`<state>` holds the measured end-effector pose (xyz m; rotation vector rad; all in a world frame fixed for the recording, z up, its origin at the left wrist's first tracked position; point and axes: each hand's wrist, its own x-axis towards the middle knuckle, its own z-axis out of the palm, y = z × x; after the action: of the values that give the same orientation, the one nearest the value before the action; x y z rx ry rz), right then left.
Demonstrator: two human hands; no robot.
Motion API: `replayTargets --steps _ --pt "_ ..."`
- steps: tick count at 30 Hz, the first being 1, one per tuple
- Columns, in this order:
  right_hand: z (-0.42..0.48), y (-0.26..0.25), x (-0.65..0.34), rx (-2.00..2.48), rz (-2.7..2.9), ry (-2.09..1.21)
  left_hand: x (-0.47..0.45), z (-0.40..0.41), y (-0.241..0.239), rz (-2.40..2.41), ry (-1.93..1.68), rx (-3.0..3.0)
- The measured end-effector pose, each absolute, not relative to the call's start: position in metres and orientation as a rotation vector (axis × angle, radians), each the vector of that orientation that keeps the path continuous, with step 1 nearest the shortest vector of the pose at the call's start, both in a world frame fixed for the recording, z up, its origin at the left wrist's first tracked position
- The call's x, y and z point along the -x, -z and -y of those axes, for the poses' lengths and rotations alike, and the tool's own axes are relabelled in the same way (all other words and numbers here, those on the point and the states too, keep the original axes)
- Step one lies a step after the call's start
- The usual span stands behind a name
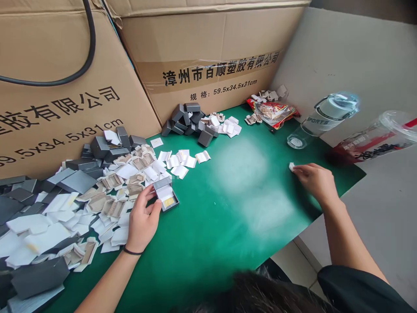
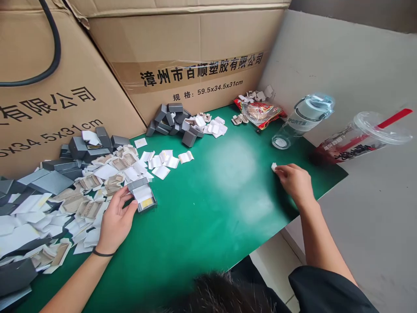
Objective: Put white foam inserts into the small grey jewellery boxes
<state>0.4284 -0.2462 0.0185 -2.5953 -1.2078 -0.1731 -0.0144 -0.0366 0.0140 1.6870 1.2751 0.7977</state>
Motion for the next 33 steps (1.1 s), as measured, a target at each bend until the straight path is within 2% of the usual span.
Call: replayTargets --steps 10,15,17,20,22,25,29,33 --pt "0.165 -0.019 -0.229 2.038 2.035 -0.045 0.013 0.035 -0.01 -1.255 -0.86 -1.662" --pt "0.183 -0.025 -0.156 1.552 2.471 -0.259 0.014 0.034 -0.007 -1.214 -0.899 -1.687" --pt "0.193 -0.025 -0.147 1.505 2.516 -0.294 0.014 0.034 -0.007 -1.206 -0.899 -1.683" --pt "0.19 -0.025 -0.167 1.613 2.459 -0.29 0.015 0.035 -0.009 -1.221 -0.854 -1.679" --pt "0.182 -0.026 -0.202 1.857 2.286 -0.227 0.016 0.036 -0.012 -1.222 -0.83 -1.685" --pt "0.181 -0.028 -0.279 2.341 1.904 -0.054 0.016 0.037 -0.013 -1.209 -0.83 -1.69" --pt "0.224 -0.028 -0.393 2.878 1.193 0.211 0.016 0.036 -0.01 -1.205 -0.839 -1.696" --pt "0.263 -0.021 -0.454 2.998 0.937 0.22 0.016 0.035 -0.009 -1.205 -0.846 -1.704"
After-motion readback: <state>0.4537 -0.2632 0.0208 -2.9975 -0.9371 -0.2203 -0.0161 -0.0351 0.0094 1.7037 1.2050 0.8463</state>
